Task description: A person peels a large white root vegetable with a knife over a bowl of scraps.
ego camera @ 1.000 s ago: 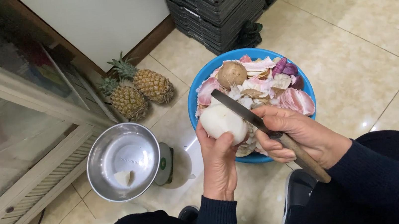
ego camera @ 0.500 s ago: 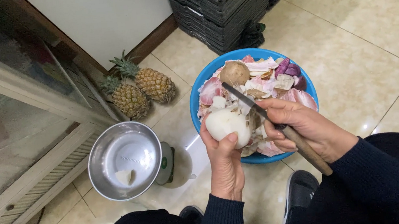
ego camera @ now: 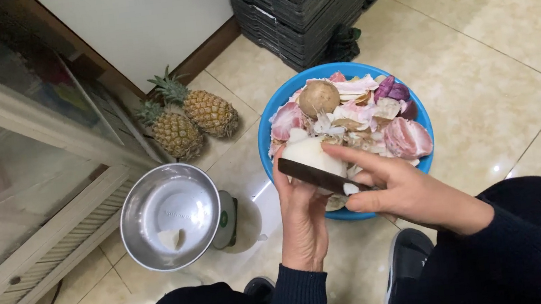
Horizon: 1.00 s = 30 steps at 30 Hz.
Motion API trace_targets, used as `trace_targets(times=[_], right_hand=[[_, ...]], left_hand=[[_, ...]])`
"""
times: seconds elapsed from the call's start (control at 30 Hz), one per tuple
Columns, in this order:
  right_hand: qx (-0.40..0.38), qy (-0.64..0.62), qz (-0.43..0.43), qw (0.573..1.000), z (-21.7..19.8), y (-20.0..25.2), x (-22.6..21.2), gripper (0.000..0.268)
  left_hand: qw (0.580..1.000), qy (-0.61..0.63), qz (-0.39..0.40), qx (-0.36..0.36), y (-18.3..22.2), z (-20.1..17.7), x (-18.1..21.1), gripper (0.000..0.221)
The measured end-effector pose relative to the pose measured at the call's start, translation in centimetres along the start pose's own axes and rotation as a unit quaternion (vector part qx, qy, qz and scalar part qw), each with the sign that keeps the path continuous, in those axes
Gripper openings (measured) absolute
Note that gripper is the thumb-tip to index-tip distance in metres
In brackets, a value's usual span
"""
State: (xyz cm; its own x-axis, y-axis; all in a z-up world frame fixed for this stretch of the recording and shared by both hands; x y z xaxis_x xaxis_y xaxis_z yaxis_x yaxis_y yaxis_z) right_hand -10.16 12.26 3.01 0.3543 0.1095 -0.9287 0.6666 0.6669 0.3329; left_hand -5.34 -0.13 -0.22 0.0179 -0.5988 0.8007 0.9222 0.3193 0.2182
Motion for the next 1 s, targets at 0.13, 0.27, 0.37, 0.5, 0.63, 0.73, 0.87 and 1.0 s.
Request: trace_targets(times=[0.13, 0.27, 0.37, 0.5, 0.63, 0.73, 0.87, 1.0], right_hand=[[0.019, 0.130, -0.041, 0.990, 0.3, -0.2, -0.8, 0.083], [0.024, 0.154, -0.072, 0.985, 0.1, -0.2, -0.7, 0.079], [0.040, 0.195, -0.118, 0.973, -0.3, -0.1, -1.3, 0.072], [0.030, 0.140, -0.113, 0.983, -0.2, -0.4, -1.0, 0.065], [0.030, 0.069, -0.122, 0.990, -0.8, -0.7, -0.9, 0.055], [-0.007, -0.063, -0.063, 0.996, -0.5, -0.9, 0.2, 0.055], [-0.034, -0.027, -0.083, 0.996, 0.5, -0.2, -0.7, 0.066], [-0.005, 0.066, -0.108, 0.992, 0.4, 0.2, -1.8, 0.082]], left_hand=[[0.999, -0.031, 0.001, 0.030, 0.1, -1.0, -0.6, 0.089], [0.998, -0.051, 0.030, 0.037, 0.0, -1.1, -0.2, 0.091], [0.994, -0.085, 0.061, 0.036, 0.2, -1.1, 0.1, 0.091], [0.993, -0.081, 0.081, 0.035, 0.4, -1.0, 0.3, 0.089], [0.989, -0.121, 0.080, 0.044, 0.6, -0.7, 0.8, 0.085], [0.987, -0.121, 0.103, 0.017, 0.3, -0.7, 1.1, 0.088], [0.989, -0.110, 0.096, 0.005, 0.0, -0.8, 1.0, 0.094], [0.992, -0.077, 0.098, -0.011, 0.2, -0.7, 1.0, 0.092]])
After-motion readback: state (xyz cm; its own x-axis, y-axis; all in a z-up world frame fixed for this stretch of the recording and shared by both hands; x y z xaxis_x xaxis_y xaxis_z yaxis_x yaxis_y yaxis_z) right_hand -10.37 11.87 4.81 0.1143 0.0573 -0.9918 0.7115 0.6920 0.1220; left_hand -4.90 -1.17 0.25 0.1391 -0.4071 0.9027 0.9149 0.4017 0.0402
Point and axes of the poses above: each hand's wrist, its own y-axis away from the middle knuckle, its own z-axis out of the palm, x = y × z, the point moved 10 cm from there along -y, towards the middle knuckle, and after that the axes turned 12 degrees about -y, right-handed, at the moved point
